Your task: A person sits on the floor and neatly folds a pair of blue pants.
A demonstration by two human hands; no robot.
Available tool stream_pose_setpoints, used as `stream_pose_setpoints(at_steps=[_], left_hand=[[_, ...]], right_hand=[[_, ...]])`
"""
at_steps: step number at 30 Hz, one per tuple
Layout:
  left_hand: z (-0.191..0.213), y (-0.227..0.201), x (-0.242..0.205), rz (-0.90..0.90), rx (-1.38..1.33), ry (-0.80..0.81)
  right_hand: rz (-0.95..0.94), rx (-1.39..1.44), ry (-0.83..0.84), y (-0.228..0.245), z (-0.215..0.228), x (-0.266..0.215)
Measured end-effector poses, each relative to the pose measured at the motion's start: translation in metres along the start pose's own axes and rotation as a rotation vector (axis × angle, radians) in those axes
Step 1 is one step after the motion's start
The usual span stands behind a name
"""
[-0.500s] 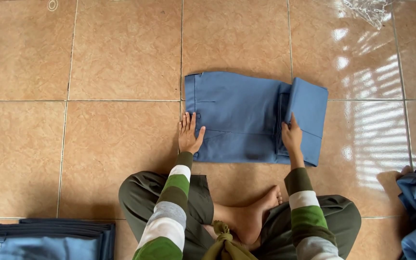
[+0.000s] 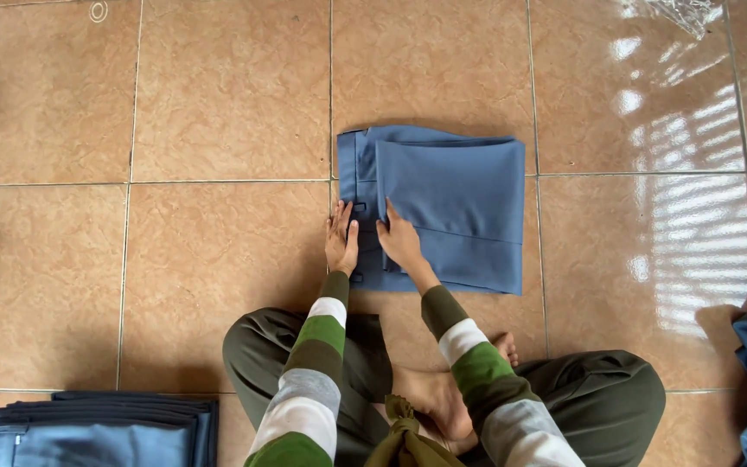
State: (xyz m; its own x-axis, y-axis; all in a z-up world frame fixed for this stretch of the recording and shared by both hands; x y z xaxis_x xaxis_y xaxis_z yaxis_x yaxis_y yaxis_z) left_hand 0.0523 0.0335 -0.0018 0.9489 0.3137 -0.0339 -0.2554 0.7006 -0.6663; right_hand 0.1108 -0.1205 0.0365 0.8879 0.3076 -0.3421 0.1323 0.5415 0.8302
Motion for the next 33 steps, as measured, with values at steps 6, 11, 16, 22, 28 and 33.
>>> stream_pose_setpoints(at_steps=[6, 11, 16, 22, 28, 33], left_hand=[[-0.001, 0.017, 0.012, 0.332, -0.364, 0.136], [0.011, 0.041, 0.029, 0.357, -0.296, 0.082], [0.031, -0.004, 0.027, 0.261, 0.123, -0.024], [-0.016, -0.066, 0.008, -0.039, 0.505, -0.187], [-0.05, -0.046, 0.006, -0.187, 0.67, -0.173], [-0.064, -0.014, 0.055, -0.287, 0.661, 0.15]], right_hand=[[0.002, -0.124, 0.146, 0.011, -0.059, 0.011], [0.117, 0.015, 0.367, 0.012, -0.061, 0.007], [0.382, -0.073, 0.232, 0.025, 0.001, -0.014], [0.349, -0.652, -0.311, -0.011, 0.072, -0.028], [0.345, -0.776, -0.209, -0.051, 0.114, -0.036], [0.332, -0.799, -0.129, -0.076, 0.173, -0.048]])
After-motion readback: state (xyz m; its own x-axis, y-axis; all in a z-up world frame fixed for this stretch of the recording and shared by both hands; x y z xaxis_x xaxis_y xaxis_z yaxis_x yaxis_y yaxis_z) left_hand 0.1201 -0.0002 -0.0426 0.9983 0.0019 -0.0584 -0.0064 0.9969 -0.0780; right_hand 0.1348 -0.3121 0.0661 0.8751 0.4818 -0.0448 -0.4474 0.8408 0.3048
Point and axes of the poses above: each hand's wrist, its own x-axis towards the middle knuckle, its own z-axis out of the back of the hand, y = z × x, the point moved 6 cm from there along x, towards the middle knuckle, and after that the axes turned 10 degrees about x, right-handed, at the moved point
